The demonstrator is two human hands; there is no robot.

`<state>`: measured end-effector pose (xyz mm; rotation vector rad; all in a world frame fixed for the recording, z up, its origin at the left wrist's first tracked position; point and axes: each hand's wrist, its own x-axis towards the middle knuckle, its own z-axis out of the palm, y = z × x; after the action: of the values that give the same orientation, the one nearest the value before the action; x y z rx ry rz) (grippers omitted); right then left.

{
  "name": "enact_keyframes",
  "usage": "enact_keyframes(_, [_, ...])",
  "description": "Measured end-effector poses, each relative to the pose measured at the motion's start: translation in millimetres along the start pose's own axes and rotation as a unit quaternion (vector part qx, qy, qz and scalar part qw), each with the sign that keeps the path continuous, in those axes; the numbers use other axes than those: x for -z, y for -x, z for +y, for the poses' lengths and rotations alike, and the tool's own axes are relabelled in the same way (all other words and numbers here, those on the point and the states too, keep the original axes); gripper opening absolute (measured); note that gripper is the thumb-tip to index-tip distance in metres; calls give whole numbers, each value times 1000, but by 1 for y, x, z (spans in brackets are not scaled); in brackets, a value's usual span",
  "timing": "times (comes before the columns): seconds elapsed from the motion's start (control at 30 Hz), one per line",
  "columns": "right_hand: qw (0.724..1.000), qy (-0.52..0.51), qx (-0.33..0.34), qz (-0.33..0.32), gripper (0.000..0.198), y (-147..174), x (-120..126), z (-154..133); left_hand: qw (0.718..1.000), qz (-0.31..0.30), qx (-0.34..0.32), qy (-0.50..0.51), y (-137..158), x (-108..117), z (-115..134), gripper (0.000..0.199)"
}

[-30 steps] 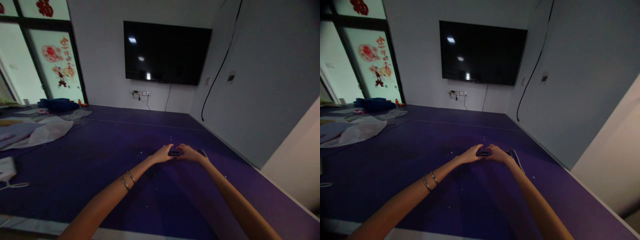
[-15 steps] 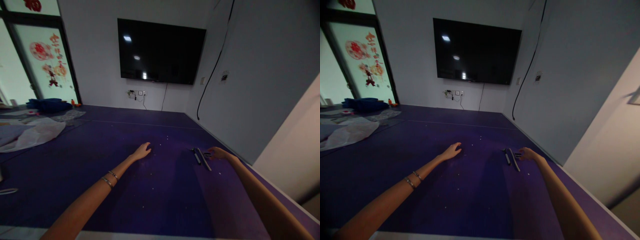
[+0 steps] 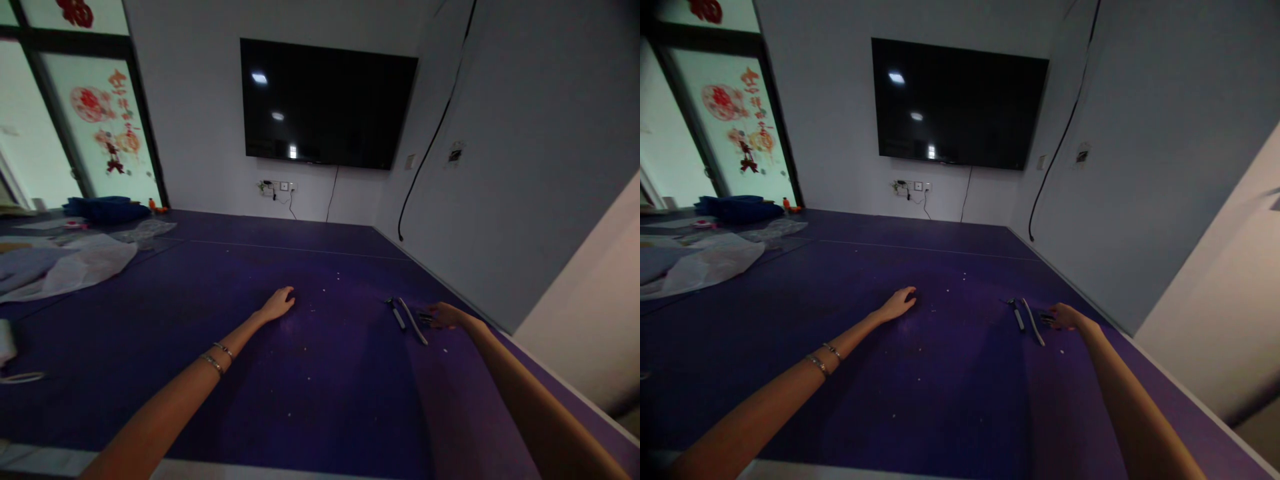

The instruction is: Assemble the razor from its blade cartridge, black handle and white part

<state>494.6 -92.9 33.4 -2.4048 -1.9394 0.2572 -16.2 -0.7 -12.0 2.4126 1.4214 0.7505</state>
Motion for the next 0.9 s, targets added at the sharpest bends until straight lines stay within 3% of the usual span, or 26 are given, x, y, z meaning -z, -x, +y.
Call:
enact_keyframes(0.1, [1000, 10, -9, -13, 45, -5, 3, -9, 1000, 12, 1, -5, 1, 2, -3, 40])
enact_keyframes(0.2, [997, 26, 46, 56, 51, -9, 2, -31, 999, 27, 17, -15, 4, 6, -6, 38])
enact_keyframes(0.33, [977, -12, 151, 148, 46, -7, -17, -83, 998, 38, 28, -35, 8, 8, -10, 38])
enact_keyframes(0.5, [955, -66, 234, 168, 45, 6, -54, -153, 997, 18, 11, -79, 13, 1, -9, 40])
enact_keyframes(0.67, [962, -67, 217, 150, 50, 13, -80, -188, 994, -11, 26, -104, 16, -8, -8, 44])
enact_keyframes(0.9, [976, -34, 159, 144, 50, 24, -94, -194, 991, -16, 16, -131, 18, -7, -7, 44])
